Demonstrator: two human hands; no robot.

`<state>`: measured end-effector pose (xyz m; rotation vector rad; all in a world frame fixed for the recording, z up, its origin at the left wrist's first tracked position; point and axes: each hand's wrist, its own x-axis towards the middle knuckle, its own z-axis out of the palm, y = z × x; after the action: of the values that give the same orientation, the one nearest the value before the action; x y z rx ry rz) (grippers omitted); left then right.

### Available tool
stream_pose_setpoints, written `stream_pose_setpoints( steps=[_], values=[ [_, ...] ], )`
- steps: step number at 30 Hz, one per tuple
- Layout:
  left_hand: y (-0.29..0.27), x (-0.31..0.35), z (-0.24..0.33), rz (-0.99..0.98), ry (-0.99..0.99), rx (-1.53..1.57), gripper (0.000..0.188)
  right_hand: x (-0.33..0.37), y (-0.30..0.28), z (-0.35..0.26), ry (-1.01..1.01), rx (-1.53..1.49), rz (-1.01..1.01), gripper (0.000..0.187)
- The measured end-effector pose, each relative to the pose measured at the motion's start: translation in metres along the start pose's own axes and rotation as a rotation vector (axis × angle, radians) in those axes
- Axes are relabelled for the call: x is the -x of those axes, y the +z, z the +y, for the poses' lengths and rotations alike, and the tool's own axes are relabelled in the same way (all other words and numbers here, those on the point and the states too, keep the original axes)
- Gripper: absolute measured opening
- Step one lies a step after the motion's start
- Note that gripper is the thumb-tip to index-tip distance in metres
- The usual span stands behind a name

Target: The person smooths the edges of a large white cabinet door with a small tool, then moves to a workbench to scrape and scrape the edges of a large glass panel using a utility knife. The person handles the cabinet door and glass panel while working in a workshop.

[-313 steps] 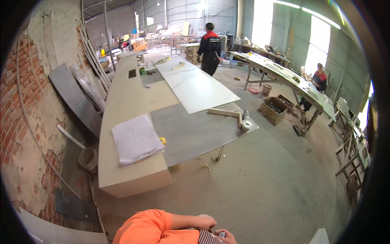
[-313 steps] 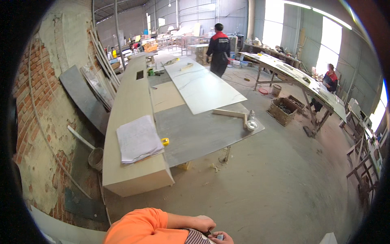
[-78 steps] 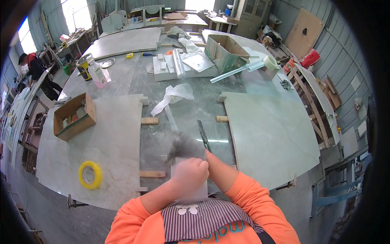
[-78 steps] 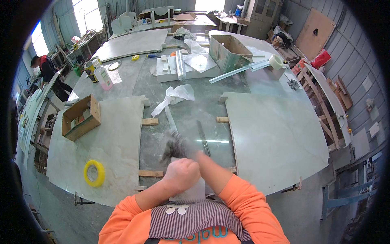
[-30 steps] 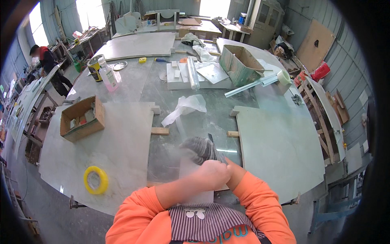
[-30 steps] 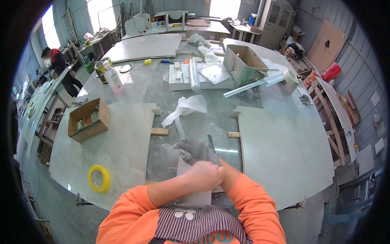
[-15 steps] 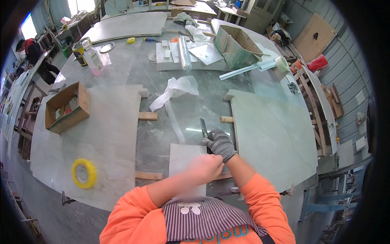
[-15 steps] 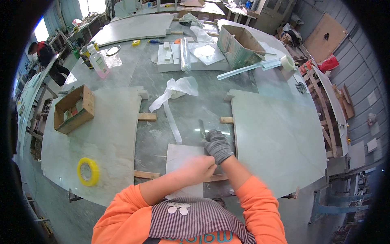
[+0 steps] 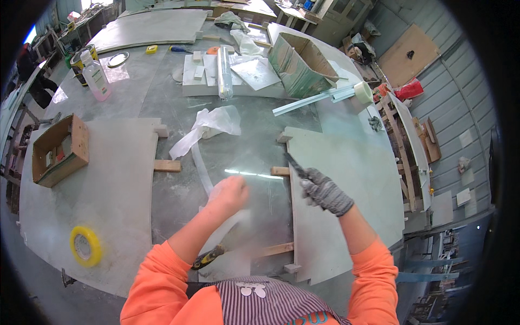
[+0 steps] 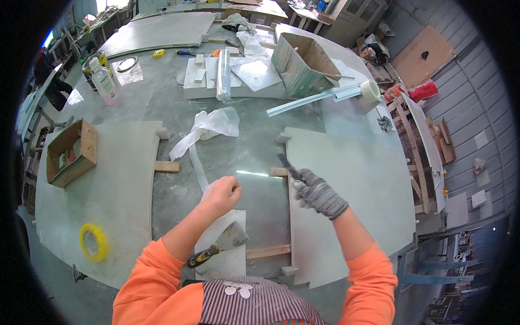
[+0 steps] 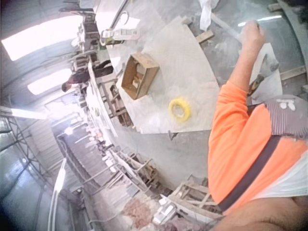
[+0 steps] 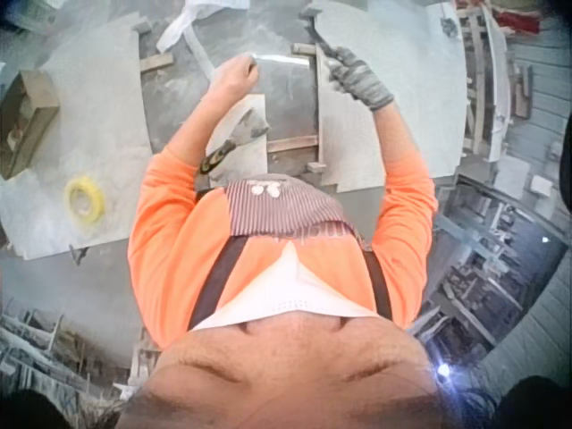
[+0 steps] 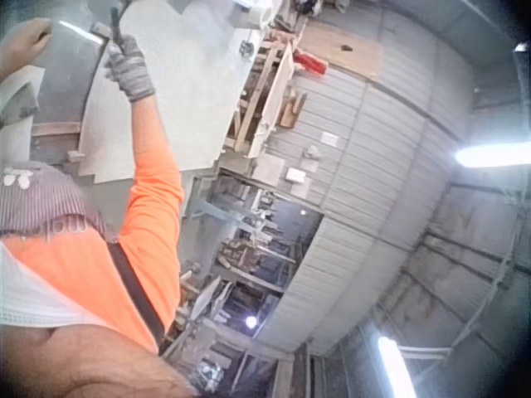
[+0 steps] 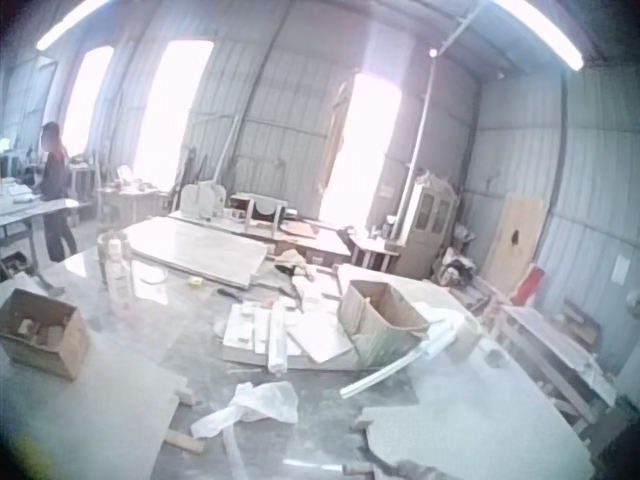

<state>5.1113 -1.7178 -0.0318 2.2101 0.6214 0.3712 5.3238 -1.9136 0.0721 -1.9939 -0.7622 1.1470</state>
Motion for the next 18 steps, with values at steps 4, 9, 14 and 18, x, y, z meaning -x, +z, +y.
stream_pose_setpoints(
  steps=[4, 9, 14, 18],
  values=[
    [0.027, -0.04, -0.022, 0.001, 0.096, -0.131, 0.021, -0.015, -0.056, -0.008, -0.105, 0.493, 0.168, 0.026],
    [0.056, -0.087, -0.044, 0.122, 0.197, -0.257, 0.039, -0.061, -0.088, -0.029, -0.315, 1.068, 0.217, 0.032],
    [0.065, -0.107, -0.047, 0.135, 0.182, -0.262, 0.041, -0.112, -0.086, -0.07, -0.173, 1.387, 0.127, 0.033],
    [0.06, -0.105, -0.043, 0.107, 0.191, -0.23, 0.04, -0.152, -0.08, -0.101, -0.175, 1.628, -0.044, 0.033]
  ],
)
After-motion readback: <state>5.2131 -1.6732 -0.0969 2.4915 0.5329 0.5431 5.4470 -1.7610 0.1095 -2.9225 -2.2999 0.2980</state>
